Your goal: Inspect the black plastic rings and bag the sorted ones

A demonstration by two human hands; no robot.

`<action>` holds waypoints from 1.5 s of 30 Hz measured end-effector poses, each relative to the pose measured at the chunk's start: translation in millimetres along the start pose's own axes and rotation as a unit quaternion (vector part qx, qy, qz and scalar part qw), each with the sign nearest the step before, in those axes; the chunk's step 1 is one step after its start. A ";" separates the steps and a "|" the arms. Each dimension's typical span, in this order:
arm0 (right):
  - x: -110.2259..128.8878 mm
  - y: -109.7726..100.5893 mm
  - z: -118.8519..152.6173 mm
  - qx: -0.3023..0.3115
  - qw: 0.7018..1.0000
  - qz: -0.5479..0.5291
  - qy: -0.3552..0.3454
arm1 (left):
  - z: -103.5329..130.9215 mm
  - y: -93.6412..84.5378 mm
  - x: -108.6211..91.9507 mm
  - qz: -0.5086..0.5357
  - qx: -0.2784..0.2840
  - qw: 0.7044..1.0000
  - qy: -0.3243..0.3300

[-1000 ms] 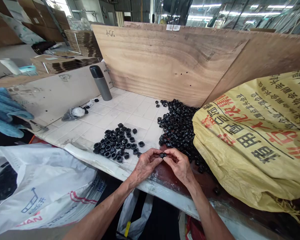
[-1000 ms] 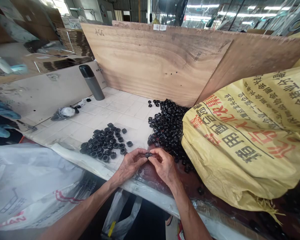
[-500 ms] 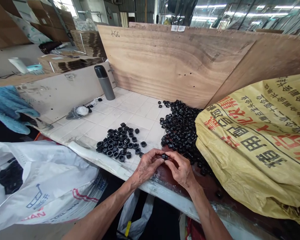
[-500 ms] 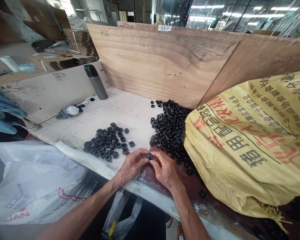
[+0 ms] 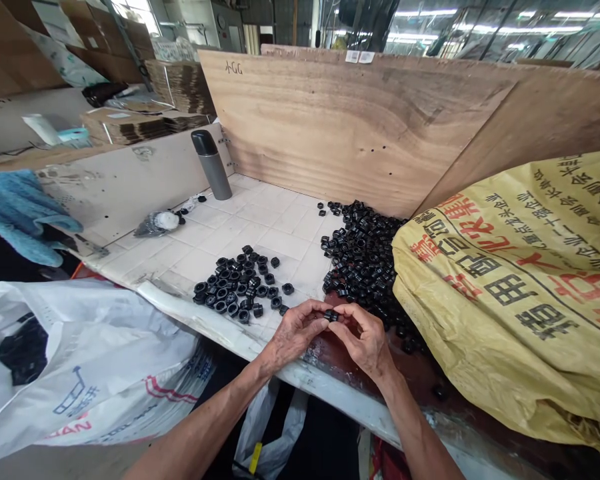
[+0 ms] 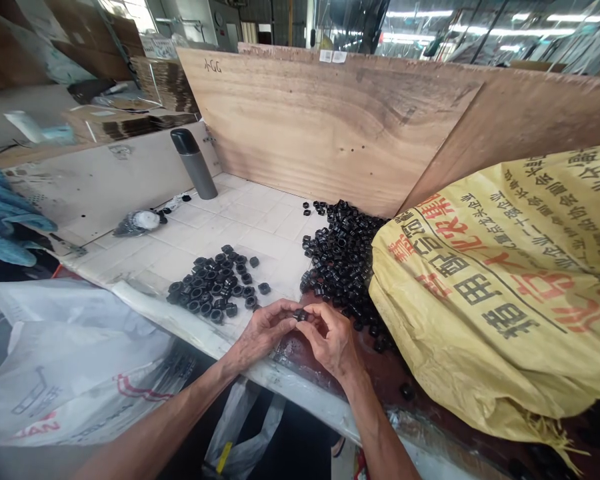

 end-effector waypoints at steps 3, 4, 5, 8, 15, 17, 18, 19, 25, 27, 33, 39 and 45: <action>4.3 -0.4 0.5 -0.004 1.000 0.005 -0.019 | -0.8 2.4 4.4 0.072 0.016 0.997 -0.030; 5.0 -0.8 0.8 -0.009 1.000 0.007 -0.023 | -1.0 2.6 5.3 0.084 0.019 0.996 -0.036; 5.3 -1.0 0.9 -0.011 1.000 0.008 -0.026 | -1.1 2.5 6.0 0.092 0.021 0.995 -0.040; 6.7 -1.2 0.4 -0.014 0.999 -0.006 -0.034 | -1.6 1.2 6.7 0.103 0.022 0.994 -0.042; 6.1 -5.1 -1.6 -0.042 0.997 0.016 -0.061 | -3.0 -1.0 6.6 0.105 -0.003 0.993 -0.053; 5.2 -4.5 -1.5 -0.041 0.997 0.011 -0.061 | -3.1 0.2 6.5 0.098 0.005 0.994 -0.056; 4.9 -4.1 -1.4 -0.040 0.997 0.005 -0.061 | -3.0 0.7 6.9 0.095 0.010 0.994 -0.059; 4.1 -3.7 -1.3 -0.041 0.997 -0.006 -0.058 | -2.9 1.0 7.6 0.093 0.014 0.994 -0.061; -5.3 -0.1 -0.4 -0.050 0.996 -0.069 -0.019 | -3.4 0.3 12.3 0.103 0.019 0.993 -0.057; -7.3 0.1 -0.3 -0.053 0.996 -0.067 -0.015 | -3.6 -0.1 12.4 0.104 0.017 0.993 -0.053; 0.2 -3.2 -2.6 -0.053 0.996 -0.057 -0.044 | -2.3 -2.3 9.7 0.113 0.009 0.991 -0.067; -7.2 -1.7 1.7 -0.064 0.989 -0.129 0.037 | -0.6 -2.6 7.3 0.157 0.018 0.986 -0.053; -11.5 0.8 5.6 -0.065 0.987 -0.140 0.054 | -0.3 -2.2 6.3 0.174 0.025 0.983 -0.058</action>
Point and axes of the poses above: each hand's wrist, its own z-axis away from the middle knuckle, its own y-axis out of the palm, x = y × z, the point moved 7 cm from there along -z, towards the middle knuckle, and after that the axes turned 6 degrees about -z, right-handed, at the moved point
